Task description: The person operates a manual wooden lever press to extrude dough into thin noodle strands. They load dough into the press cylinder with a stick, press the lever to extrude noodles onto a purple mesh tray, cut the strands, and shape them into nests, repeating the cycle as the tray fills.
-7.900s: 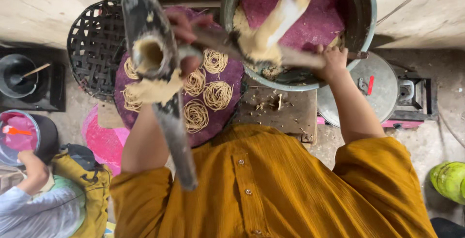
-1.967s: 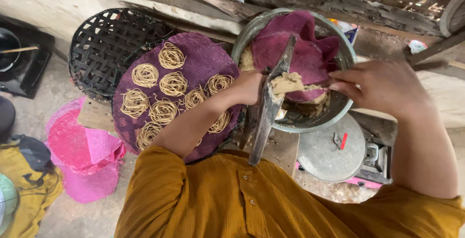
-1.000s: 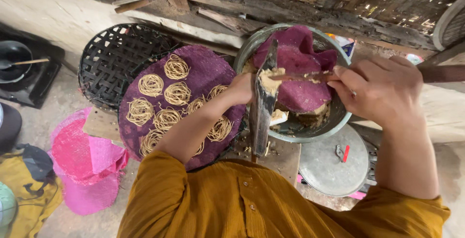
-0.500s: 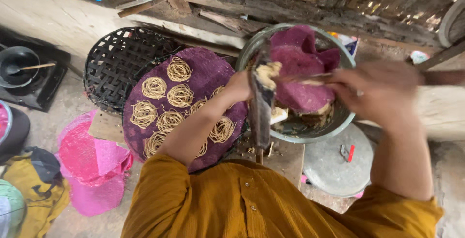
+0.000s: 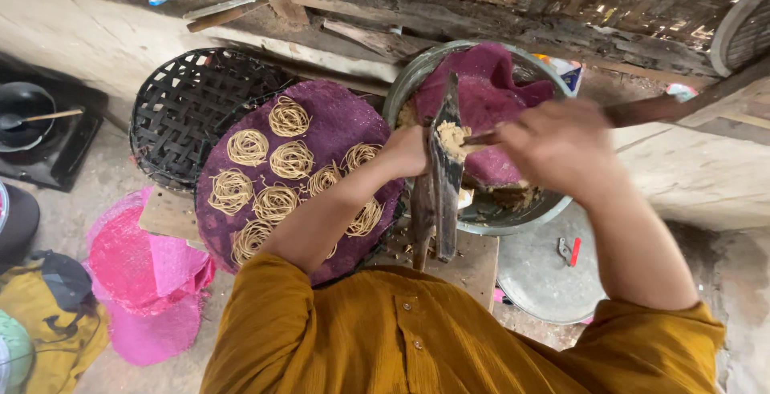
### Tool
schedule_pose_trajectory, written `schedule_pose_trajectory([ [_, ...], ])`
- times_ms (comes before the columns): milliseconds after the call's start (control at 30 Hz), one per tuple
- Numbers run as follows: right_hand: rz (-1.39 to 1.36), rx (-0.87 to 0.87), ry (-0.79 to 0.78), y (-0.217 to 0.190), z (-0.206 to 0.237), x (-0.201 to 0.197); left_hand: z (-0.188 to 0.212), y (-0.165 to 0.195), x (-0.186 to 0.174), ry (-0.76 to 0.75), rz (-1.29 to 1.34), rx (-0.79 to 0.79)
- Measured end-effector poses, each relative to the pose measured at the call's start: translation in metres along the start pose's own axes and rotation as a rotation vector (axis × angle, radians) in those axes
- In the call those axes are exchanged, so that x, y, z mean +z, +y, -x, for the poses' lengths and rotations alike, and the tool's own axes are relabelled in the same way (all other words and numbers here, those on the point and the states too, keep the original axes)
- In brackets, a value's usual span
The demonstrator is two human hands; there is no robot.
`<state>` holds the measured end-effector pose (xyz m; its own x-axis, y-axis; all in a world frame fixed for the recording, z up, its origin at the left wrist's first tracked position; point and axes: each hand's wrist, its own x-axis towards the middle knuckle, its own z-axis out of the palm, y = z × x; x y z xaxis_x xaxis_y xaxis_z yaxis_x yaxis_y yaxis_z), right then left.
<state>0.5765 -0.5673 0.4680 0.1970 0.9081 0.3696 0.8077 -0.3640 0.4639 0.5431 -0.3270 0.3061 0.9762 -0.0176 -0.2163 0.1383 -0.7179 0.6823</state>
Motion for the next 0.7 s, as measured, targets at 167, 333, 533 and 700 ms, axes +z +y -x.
schedule_pose_trajectory([
  [167, -0.075, -0.082, 0.061, -0.018, 0.002, 0.023, -0.001, -0.005, 0.002, 0.027, 0.025, -0.044],
  [333, -0.246, 0.297, 0.181, 0.017, 0.029, -0.003, -0.005, -0.017, -0.011, 0.056, 0.073, -0.071],
  [533, -0.398, 0.646, 0.413, -0.054, 0.038, 0.073, -0.015, -0.010, -0.004, 0.189, 0.122, -0.053],
  [700, -0.748, 0.866, 0.270, -0.083, 0.080, 0.095, -0.022, -0.024, -0.010, 0.176, 0.247, -0.277],
])
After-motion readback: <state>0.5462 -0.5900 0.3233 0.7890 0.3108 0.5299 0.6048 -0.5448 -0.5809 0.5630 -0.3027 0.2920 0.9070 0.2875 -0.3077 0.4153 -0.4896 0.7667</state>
